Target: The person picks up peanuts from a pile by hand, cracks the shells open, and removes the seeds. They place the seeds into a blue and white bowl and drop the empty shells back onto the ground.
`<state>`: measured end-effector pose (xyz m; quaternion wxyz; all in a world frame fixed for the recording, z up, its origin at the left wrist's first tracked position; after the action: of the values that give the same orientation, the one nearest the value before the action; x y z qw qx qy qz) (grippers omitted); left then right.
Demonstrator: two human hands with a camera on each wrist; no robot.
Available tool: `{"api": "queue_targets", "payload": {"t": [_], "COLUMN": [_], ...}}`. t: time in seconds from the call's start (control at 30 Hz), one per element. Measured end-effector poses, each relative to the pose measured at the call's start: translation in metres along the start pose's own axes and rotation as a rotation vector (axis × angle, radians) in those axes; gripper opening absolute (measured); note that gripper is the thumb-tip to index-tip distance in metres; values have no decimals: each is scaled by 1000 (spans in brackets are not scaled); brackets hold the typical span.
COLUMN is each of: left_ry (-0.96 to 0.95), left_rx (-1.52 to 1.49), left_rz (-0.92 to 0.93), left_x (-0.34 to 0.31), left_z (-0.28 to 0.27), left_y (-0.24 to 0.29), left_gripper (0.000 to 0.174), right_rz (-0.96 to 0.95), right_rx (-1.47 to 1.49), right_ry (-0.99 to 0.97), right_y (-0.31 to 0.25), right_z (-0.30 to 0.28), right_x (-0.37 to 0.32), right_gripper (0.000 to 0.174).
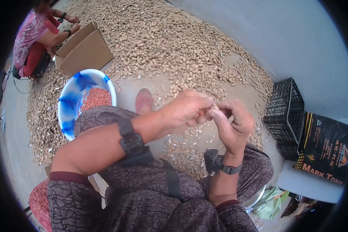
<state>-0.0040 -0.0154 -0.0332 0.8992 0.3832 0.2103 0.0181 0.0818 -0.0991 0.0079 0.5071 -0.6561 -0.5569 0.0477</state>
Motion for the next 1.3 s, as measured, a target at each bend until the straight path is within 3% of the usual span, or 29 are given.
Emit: {"api": "queue_targets", "payload": {"t": [0.07, 0.17, 0.37, 0.53, 0.7, 0.93, 1.3], "left_ry": [23, 60, 162, 211, 105, -23, -2], "left_rx": [34, 75, 188, 172, 377, 246, 341], "left_rz": [5, 34, 81, 97, 109, 37, 188], "left_x": [2, 3, 5, 4, 7, 5, 0], "left_z": [-2, -6, -13, -15, -6, -1, 2], "left_y": [-2, -2, -2, 3, 1, 1, 3], "left_gripper": [20, 18, 20, 26, 31, 27, 20], "right_rz": [17, 303, 466, 513, 551, 604, 569], "right_rx": [9, 289, 444, 496, 532, 599, 635], "right_ry": [1, 62, 35, 42, 31, 35, -54], "right_y": [6, 27, 29, 30, 32, 37, 30], "right_z": [-1, -2, -3, 1, 4, 0, 2], "right_x": [-2, -11, -9, -9, -10, -13, -11], "right_gripper": [14, 11, 9, 7, 7, 10, 11]}}
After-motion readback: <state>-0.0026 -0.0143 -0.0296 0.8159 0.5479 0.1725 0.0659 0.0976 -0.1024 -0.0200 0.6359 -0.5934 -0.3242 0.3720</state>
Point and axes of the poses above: each hand's wrist, its own x-axis towards the middle knuckle, its own z-axis out of the palm, y = z × x, the point moved 4 cm from there along x, towards the middle knuckle
